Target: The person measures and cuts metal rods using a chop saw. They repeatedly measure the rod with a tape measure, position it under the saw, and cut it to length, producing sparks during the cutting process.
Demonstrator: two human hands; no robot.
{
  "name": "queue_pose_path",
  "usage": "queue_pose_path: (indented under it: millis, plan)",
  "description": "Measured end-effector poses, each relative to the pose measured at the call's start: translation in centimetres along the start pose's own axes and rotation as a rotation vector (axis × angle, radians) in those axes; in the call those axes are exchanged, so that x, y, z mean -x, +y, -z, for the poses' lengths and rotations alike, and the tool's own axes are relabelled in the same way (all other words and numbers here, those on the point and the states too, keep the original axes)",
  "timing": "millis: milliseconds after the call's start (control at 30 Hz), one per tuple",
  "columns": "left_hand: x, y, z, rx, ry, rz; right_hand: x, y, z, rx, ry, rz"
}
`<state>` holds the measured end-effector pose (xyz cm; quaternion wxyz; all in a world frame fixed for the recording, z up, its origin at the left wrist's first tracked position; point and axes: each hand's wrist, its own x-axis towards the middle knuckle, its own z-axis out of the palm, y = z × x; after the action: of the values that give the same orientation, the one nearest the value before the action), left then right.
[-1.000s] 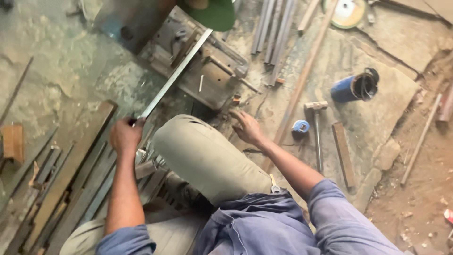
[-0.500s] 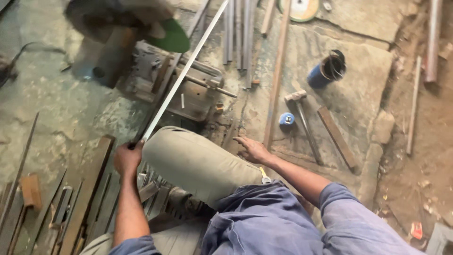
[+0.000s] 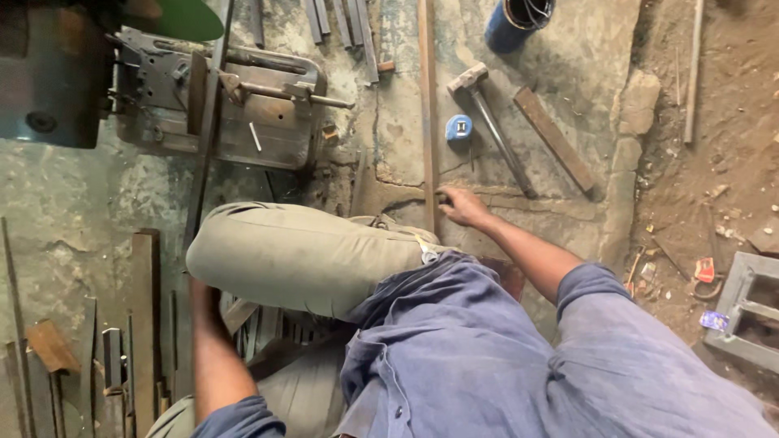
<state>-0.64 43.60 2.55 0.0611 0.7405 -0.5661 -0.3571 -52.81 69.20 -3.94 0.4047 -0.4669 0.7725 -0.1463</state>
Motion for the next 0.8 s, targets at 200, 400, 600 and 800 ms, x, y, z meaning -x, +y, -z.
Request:
queue_pose_path:
  millis: [200,400,600,800]
  plan:
    - [1.0,-0.7,-2.4,0.12,-0.108,0.067,-1.0,0.0,1.7,0.002,-0.051,-0.094]
    - [0.9,1.3,-1.4,0.143,-0.039,-0.016,-3.4,-1.5,1.8,0.013,-0.061,-0.048]
    - [0.7,2.1,0.6,0.052,0.365,-0.187,-6.9,-6.1,2.7,-0.121,0.045,0.163]
    - [-1.1,2.7,2.4,-0.029,0.345,0.001,-14.9,-21.1,10.8,-0.07,0.319,0.758]
